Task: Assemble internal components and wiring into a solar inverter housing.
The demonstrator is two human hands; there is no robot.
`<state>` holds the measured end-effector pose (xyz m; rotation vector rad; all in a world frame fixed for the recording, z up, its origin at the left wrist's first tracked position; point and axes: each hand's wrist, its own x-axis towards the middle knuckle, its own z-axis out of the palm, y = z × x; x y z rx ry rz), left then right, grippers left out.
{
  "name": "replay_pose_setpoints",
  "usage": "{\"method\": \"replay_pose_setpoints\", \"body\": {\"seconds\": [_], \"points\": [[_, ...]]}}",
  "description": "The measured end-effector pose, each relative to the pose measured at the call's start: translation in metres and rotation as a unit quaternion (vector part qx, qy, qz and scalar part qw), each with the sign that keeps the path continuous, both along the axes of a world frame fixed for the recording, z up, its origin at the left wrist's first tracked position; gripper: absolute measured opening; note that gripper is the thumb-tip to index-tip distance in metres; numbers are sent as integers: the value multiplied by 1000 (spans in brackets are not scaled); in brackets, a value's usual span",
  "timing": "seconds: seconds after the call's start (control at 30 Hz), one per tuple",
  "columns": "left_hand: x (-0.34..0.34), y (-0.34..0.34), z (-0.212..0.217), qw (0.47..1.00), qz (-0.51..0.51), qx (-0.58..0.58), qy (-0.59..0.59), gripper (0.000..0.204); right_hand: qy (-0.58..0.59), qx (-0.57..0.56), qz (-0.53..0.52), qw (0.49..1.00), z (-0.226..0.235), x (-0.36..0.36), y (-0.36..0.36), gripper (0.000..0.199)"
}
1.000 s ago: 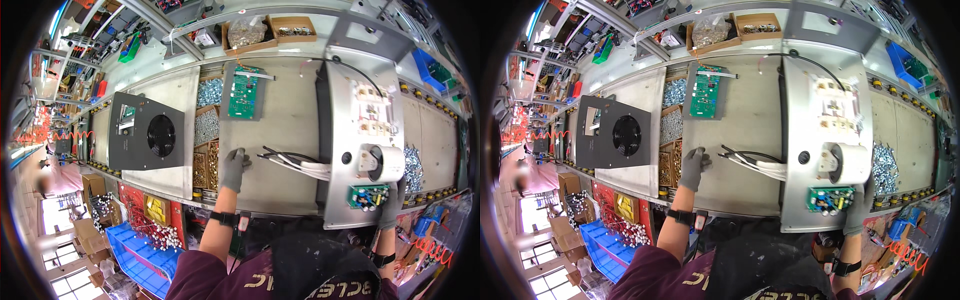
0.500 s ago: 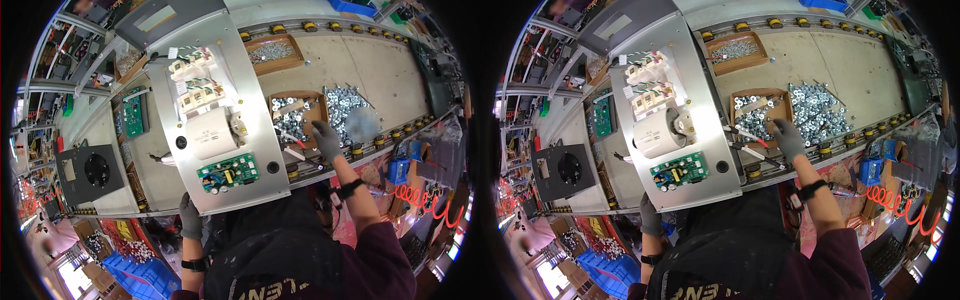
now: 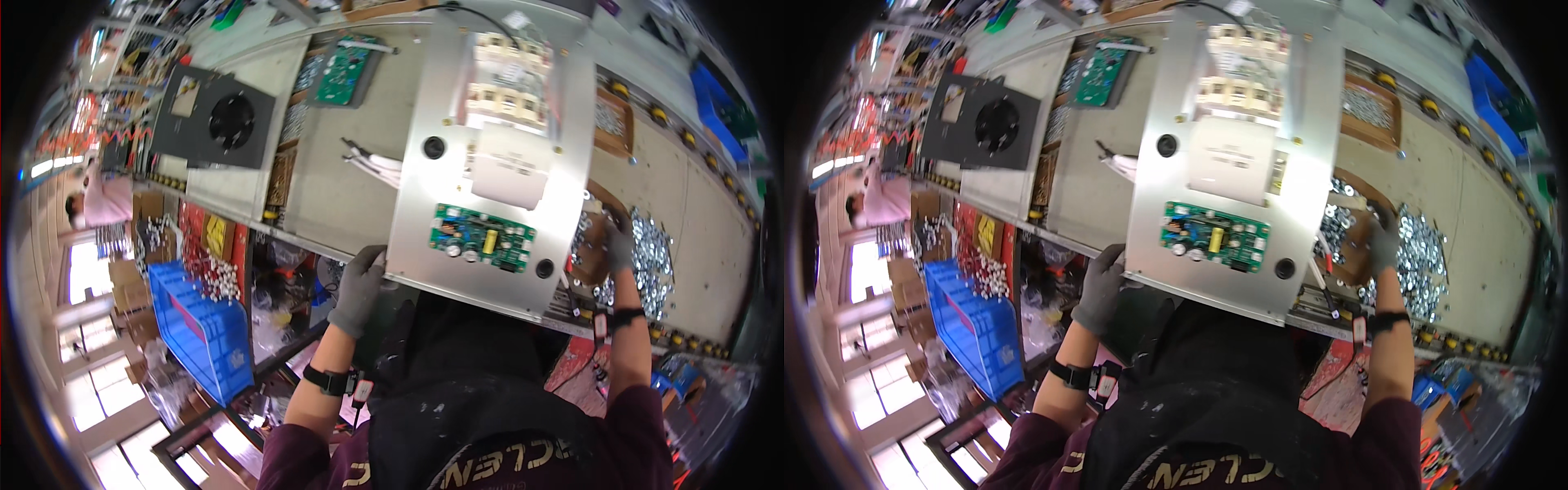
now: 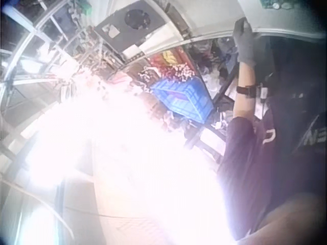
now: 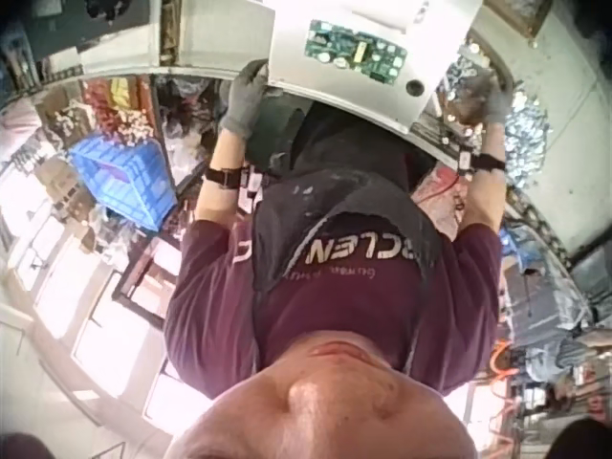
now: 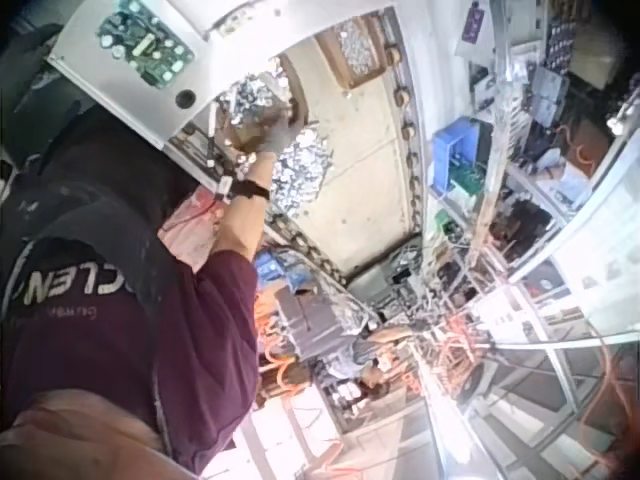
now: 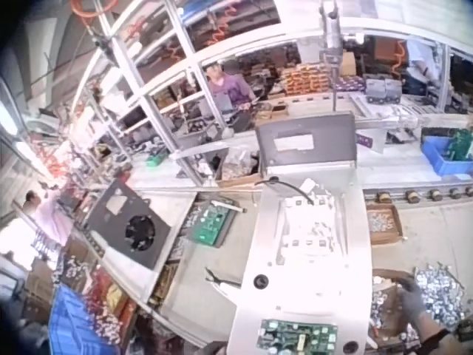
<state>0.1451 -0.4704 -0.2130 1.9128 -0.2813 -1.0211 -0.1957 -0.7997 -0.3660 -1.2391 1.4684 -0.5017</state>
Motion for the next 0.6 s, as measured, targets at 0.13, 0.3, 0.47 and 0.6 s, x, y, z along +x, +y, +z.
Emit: {"method": "replay_pose_setpoints", "body": {"seconds": [0.13,0.3,0.47,0.6], "points": [[22,-7,-19,999,-9,-52,1,29,-282,126,-60,949,84,-1,50,28],[47,-42,-56,953,124,-180,212,40,-215,92,206,950,136,49,128,23],[67,-61,-76,817,150,-382,405,41,-18,-250,309,917,149,108,163,42],[72,-58,-69,836,136,-365,387,34,-285,93,-56,952,181,133,166,54]]}}
